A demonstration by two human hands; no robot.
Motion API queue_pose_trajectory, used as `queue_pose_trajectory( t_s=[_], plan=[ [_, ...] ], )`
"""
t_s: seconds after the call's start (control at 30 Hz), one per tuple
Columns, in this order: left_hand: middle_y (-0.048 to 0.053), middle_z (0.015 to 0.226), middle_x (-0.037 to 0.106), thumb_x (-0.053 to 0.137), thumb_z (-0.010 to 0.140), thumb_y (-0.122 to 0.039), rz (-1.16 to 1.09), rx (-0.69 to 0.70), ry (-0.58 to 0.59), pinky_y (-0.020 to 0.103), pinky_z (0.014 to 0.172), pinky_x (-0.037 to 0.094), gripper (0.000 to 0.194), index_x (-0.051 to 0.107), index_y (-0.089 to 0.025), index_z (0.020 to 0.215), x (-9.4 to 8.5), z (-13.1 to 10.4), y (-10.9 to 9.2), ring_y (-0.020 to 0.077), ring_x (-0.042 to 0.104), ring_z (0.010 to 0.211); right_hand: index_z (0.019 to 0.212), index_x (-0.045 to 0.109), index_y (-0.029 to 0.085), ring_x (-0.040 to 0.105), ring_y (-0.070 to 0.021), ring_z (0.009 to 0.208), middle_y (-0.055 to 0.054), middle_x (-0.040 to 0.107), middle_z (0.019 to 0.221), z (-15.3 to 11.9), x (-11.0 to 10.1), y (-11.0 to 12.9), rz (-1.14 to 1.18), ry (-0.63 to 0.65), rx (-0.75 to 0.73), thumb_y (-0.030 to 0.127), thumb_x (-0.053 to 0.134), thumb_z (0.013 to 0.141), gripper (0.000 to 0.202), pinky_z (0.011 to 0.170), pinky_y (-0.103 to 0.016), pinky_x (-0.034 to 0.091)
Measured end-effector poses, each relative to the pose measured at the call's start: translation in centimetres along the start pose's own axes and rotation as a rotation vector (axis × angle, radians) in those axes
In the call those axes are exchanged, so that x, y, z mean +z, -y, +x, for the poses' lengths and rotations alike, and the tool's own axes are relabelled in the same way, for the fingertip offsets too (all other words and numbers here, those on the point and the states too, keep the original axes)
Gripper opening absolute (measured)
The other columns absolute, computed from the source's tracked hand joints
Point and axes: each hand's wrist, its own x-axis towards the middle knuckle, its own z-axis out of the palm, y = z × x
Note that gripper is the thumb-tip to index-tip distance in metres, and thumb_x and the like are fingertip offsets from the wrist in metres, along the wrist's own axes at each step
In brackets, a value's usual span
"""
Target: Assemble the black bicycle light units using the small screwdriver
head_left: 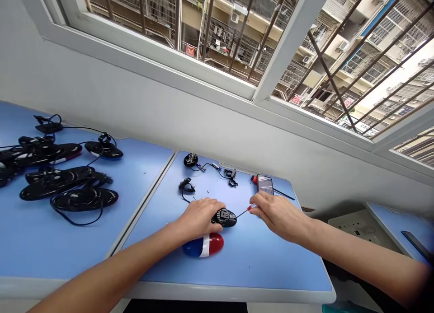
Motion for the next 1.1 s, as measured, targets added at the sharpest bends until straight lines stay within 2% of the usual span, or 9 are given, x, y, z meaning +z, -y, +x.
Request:
queue_pose_trajectory(
  t_s=[0.1, 0.17, 0.27, 0.43, 0.6, 0.73, 0.8, 0.97, 1.1],
  plan=[
    [0.006, 0.117, 0.068, 0.071, 0.077, -0.034, 0.011, 0.006, 0.0, 0.036, 0.085, 0.047, 0.046, 0.061, -0.026, 0.121, 0.0, 0.0, 0.0, 0.0296, 0.062, 0.109, 0.105, 0.061, 0.016, 0.057, -0.0134, 0.059, -0.007, 0.068, 0.093, -0.5, -0.3, 0.4, -0.067, 0.043, -0.059, 0.009, 0.05, 0.092, 0.019, 0.047, -0.027, 0.024],
    [0.006, 0.116, 0.068, 0.071, 0.078, -0.034, 0.017, 0.013, -0.006, 0.036, 0.084, 0.047, 0.046, 0.061, -0.025, 0.122, 0.0, -0.1, 0.0, 0.0295, 0.062, 0.107, 0.095, 0.064, 0.015, 0.057, -0.0151, 0.057, -0.007, 0.068, 0.083, -0.5, -0.4, 0.6, -0.155, 0.092, 0.0, 0.017, 0.05, 0.095, 0.014, 0.046, -0.029, 0.02],
    [0.006, 0.117, 0.068, 0.07, 0.078, -0.034, 0.01, 0.012, -0.009, 0.036, 0.085, 0.047, 0.046, 0.06, -0.025, 0.122, 0.0, -0.1, 0.0, 0.0298, 0.062, 0.109, 0.085, 0.066, 0.018, 0.058, -0.0175, 0.054, -0.006, 0.067, 0.069, -0.1, -0.3, 0.6, -0.173, 0.112, 0.14, 0.039, 0.041, 0.101, 0.037, 0.047, -0.03, 0.018],
    [0.006, 0.12, 0.067, 0.071, 0.077, -0.034, -0.005, -0.03, 0.03, 0.038, 0.088, 0.045, 0.049, 0.06, -0.025, 0.125, -0.1, -0.1, -0.2, 0.03, 0.06, 0.112, 0.113, 0.06, 0.02, 0.062, -0.0147, 0.062, -0.005, 0.072, 0.096, 0.1, 0.4, -0.2, -0.025, -0.014, 0.024, 0.023, 0.044, 0.1, 0.021, 0.051, -0.027, 0.024],
    [0.006, 0.122, 0.066, 0.071, 0.077, -0.032, 0.003, -0.032, 0.036, 0.038, 0.089, 0.044, 0.051, 0.059, -0.026, 0.126, -0.1, 0.0, -0.3, 0.0298, 0.059, 0.113, 0.087, 0.065, 0.016, 0.06, -0.0184, 0.053, -0.006, 0.068, 0.063, 0.3, 1.0, -0.3, -0.104, -0.001, 0.139, 0.043, 0.046, 0.1, 0.035, 0.049, -0.028, 0.021],
    [0.006, 0.123, 0.066, 0.072, 0.077, -0.033, -0.002, -0.035, 0.029, 0.039, 0.091, 0.044, 0.052, 0.059, -0.024, 0.127, 0.0, 0.0, -0.2, 0.03, 0.059, 0.113, 0.108, 0.063, 0.019, 0.065, -0.0166, 0.069, -0.006, 0.073, 0.096, 0.0, 0.9, -0.4, 0.112, -0.071, 0.012, 0.023, 0.044, 0.099, 0.022, 0.056, -0.026, 0.033],
    [0.005, 0.122, 0.066, 0.071, 0.077, -0.033, -0.004, -0.029, 0.023, 0.039, 0.09, 0.045, 0.051, 0.059, -0.025, 0.126, 0.1, 0.0, -0.1, 0.0297, 0.059, 0.113, 0.112, 0.062, 0.02, 0.065, -0.0155, 0.071, -0.006, 0.072, 0.102, -0.3, 0.8, -0.5, 0.162, -0.061, -0.059, 0.014, 0.044, 0.095, 0.025, 0.058, -0.026, 0.035],
    [0.005, 0.124, 0.065, 0.07, 0.078, -0.032, -0.009, -0.025, 0.009, 0.039, 0.091, 0.044, 0.05, 0.059, -0.026, 0.126, 0.4, -0.1, 0.1, 0.0291, 0.059, 0.114, 0.103, 0.066, 0.017, 0.061, -0.0167, 0.056, -0.004, 0.074, 0.079, -0.8, 1.3, -0.6, 0.013, -0.03, -0.044, 0.018, 0.046, 0.095, 0.022, 0.05, -0.03, 0.023],
    [0.004, 0.121, 0.066, 0.07, 0.077, -0.033, -0.008, -0.035, 0.02, 0.038, 0.089, 0.044, 0.05, 0.06, -0.026, 0.125, 0.2, -0.1, -0.1, 0.0291, 0.059, 0.112, 0.098, 0.067, 0.017, 0.057, -0.0156, 0.051, -0.003, 0.071, 0.068, -1.2, 2.0, -1.1, 0.04, -0.15, -0.087, 0.025, 0.045, 0.097, 0.024, 0.05, -0.03, 0.022]
  ],
)
